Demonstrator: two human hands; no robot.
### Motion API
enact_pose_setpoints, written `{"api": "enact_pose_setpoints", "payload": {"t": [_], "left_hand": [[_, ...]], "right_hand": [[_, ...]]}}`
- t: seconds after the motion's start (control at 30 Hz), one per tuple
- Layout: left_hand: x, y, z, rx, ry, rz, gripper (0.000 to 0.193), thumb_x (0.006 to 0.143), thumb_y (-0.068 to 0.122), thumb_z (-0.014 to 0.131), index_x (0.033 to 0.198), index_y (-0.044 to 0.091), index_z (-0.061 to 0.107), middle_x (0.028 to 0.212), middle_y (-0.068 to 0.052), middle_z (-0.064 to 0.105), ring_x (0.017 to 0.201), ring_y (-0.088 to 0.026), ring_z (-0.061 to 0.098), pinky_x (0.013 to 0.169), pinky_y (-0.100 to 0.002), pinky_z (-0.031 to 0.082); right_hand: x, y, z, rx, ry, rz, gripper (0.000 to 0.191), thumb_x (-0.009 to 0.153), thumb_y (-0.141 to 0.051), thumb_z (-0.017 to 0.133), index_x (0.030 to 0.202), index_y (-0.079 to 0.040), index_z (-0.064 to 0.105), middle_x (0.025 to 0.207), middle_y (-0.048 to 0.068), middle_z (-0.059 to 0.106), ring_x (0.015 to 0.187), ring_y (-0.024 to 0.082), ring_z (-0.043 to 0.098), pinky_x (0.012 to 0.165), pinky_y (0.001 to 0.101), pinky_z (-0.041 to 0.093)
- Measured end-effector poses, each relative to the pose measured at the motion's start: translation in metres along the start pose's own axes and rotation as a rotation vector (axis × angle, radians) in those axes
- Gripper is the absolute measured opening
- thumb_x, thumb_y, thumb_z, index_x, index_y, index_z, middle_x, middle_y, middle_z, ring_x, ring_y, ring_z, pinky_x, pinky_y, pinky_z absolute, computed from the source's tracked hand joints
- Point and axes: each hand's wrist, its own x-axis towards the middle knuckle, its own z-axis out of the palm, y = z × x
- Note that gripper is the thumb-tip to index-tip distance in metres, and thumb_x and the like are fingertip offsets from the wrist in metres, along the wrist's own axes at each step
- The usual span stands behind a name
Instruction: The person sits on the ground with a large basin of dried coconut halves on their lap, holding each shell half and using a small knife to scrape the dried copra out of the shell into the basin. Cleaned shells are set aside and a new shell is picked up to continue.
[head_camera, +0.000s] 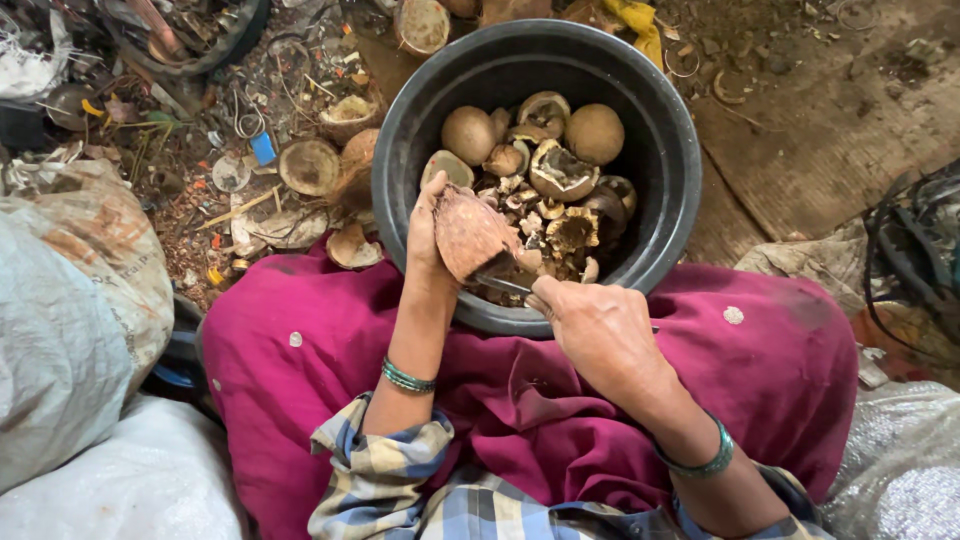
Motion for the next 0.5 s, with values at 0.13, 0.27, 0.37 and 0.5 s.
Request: {"api": "enact_pose_setpoints", "payload": {"t": [0.13, 0.27, 0.37, 0.5], "left_hand": [[0.008, 0.003, -0.009, -0.117, 0.051, -0.108, 0.068, 0.094, 0.055, 0.055, 0.107, -0.011, 0.062, 0.088, -0.023, 0.07, 0.076, -0.039, 0.072, 0.07, -0.053, 0.064], [0.007, 0.005, -0.013, -0.154, -0.005, -0.043, 0.06, 0.096, 0.05, 0.055, 0.109, -0.008, 0.061, 0.094, -0.023, 0.071, 0.082, -0.039, 0.072, 0.073, -0.052, 0.063], [0.002, 0.007, -0.012, -0.253, -0.066, -0.087, 0.057, 0.099, 0.046, 0.056, 0.108, -0.01, 0.061, 0.095, -0.024, 0.069, 0.085, -0.04, 0.071, 0.079, -0.051, 0.063], [-0.002, 0.008, -0.006, -0.278, -0.034, -0.053, 0.045, 0.098, 0.042, 0.057, 0.104, -0.003, 0.062, 0.096, -0.02, 0.07, 0.089, -0.037, 0.072, 0.082, -0.056, 0.062]], "right_hand": [[0.005, -0.009, 0.003, 0.011, 0.097, -0.023, 0.013, 0.093, -0.023, 0.067, 0.087, -0.011, 0.064, 0.074, 0.011, 0.07, 0.066, 0.033, 0.069, 0.054, 0.0464, 0.05], [0.005, -0.016, 0.001, 0.03, 0.19, -0.126, 0.004, 0.091, -0.012, 0.066, 0.094, -0.01, 0.066, 0.079, 0.008, 0.069, 0.072, 0.028, 0.07, 0.057, 0.0421, 0.051], [0.0, -0.018, -0.004, 0.004, 0.184, -0.171, 0.018, 0.086, -0.009, 0.066, 0.103, -0.01, 0.071, 0.076, 0.007, 0.064, 0.072, 0.027, 0.068, 0.061, 0.0401, 0.051], [0.003, -0.018, -0.002, -0.057, 0.235, -0.215, 0.029, 0.082, -0.006, 0.064, 0.11, -0.01, 0.072, 0.08, 0.006, 0.062, 0.073, 0.026, 0.064, 0.064, 0.0399, 0.051]]}}
